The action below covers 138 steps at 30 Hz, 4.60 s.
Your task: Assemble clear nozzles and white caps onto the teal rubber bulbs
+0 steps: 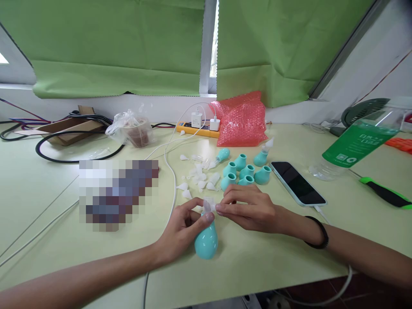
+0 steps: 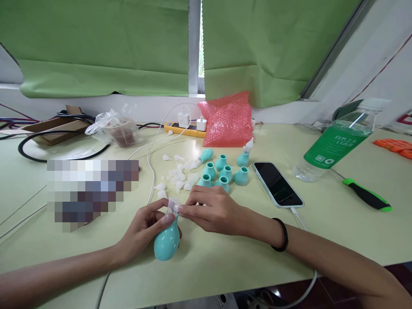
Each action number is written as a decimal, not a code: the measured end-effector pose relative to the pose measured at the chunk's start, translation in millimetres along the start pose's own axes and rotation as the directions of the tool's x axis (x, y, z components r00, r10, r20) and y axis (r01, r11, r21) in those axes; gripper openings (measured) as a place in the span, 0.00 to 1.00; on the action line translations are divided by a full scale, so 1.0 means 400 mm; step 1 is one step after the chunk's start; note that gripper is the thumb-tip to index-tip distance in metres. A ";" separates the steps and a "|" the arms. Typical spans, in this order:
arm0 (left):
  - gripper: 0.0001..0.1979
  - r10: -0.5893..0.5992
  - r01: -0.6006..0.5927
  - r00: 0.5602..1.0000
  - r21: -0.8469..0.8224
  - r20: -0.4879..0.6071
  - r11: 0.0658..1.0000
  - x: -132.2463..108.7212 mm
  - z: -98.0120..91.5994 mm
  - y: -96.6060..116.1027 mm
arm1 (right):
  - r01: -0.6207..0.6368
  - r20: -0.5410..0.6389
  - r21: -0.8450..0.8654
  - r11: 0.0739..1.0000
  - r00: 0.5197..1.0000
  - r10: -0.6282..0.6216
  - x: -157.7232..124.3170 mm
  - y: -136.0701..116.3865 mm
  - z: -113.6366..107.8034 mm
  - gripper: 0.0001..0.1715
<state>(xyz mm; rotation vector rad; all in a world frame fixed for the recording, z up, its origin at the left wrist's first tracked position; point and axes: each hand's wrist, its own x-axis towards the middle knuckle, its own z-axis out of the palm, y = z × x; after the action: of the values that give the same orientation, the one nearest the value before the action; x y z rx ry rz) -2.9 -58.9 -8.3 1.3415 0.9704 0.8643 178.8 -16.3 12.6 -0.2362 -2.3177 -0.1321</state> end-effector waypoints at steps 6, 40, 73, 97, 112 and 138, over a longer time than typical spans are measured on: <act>0.16 0.027 -0.030 0.999 0.080 0.037 0.996 0.000 -0.004 -0.003 | -0.005 0.059 0.114 0.994 0.998 -0.002 0.010 0.007 -0.009 0.04; 0.16 -0.036 0.036 0.998 -0.016 -0.052 0.999 0.004 0.000 -0.001 | -0.100 0.042 -0.075 0.992 0.994 0.103 0.006 0.008 0.002 0.03; 0.08 0.578 -0.817 0.534 0.553 0.617 0.165 -0.042 0.004 0.011 | -0.765 0.577 0.559 0.319 0.635 0.514 0.005 -0.026 0.006 0.25; 0.13 0.394 -0.301 0.919 0.611 -0.019 0.732 0.067 -0.063 0.060 | -0.445 0.536 -0.336 0.830 0.634 0.557 0.094 0.309 -0.021 0.22; 0.15 0.559 -0.267 0.750 0.612 -0.353 0.745 0.390 -0.072 0.138 | -0.357 0.361 -0.669 0.651 0.610 0.706 0.115 0.309 -0.190 0.11; 0.25 0.122 -0.286 0.920 0.426 0.373 0.858 0.109 -0.031 0.165 | -0.718 0.403 0.662 0.216 0.583 0.705 -0.030 -0.079 0.054 0.12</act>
<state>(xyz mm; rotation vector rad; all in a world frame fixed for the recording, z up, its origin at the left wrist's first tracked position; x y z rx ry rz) 4.8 -10.2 54.9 1.9754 0.8005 0.5373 165.2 -45.0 -11.6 -0.8266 -1.7885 1.3669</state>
